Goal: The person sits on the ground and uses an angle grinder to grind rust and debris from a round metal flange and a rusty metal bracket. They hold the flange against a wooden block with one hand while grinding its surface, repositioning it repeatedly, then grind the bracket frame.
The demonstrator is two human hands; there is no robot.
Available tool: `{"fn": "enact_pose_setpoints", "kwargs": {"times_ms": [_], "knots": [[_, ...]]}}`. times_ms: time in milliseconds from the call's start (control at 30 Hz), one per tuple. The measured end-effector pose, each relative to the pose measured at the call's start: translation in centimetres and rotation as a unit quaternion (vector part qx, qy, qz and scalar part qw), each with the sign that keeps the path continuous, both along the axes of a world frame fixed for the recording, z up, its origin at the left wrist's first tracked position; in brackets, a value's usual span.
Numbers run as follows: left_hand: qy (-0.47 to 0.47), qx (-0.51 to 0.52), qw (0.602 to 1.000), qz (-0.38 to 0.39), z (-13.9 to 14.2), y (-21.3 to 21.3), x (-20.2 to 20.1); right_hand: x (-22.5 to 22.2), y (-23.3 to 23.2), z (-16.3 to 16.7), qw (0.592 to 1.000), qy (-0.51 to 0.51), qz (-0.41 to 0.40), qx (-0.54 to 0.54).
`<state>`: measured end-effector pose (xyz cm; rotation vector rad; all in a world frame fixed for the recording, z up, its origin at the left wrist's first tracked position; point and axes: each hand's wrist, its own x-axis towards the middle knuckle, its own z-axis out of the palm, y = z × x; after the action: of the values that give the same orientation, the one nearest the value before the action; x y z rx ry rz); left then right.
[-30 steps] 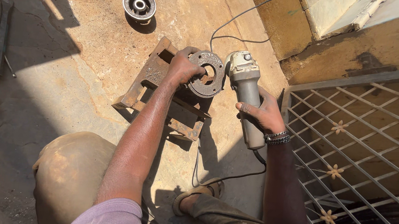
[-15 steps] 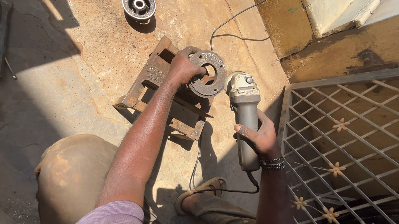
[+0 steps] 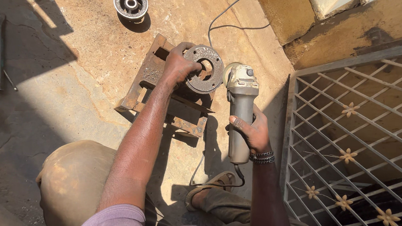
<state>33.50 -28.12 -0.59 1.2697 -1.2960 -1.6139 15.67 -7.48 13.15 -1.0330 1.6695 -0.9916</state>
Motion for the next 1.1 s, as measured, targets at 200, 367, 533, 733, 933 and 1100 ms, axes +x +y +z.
{"fn": "enact_pose_setpoints", "kwargs": {"times_ms": [200, 367, 533, 733, 933, 1100], "knots": [[-0.004, 0.020, 1.000, -0.001, 0.0, 0.3, -0.3, 3.7, 4.2, -0.6, 0.998, -0.041, -0.042, -0.001], [0.007, -0.002, 1.000, 0.019, 0.0, 0.7, -0.3, 5.3, 6.5, 0.7, 0.997, -0.062, -0.034, 0.043], [0.064, 0.017, 0.997, 0.045, 0.2, 1.6, -1.0, 3.6, 8.6, 3.8, 0.994, -0.099, -0.040, 0.031], [0.046, -0.031, 0.994, 0.098, 0.2, 3.2, -2.7, -1.4, 12.7, 10.5, 0.993, -0.089, -0.078, -0.019], [0.101, -0.025, 0.982, 0.160, 0.2, 5.0, -5.8, -4.2, 14.2, 11.2, 0.958, -0.224, -0.151, -0.100], [0.204, 0.061, 0.954, 0.211, 1.0, 5.0, -6.4, -5.8, 14.7, 11.4, 0.958, -0.229, -0.138, -0.105]]}}
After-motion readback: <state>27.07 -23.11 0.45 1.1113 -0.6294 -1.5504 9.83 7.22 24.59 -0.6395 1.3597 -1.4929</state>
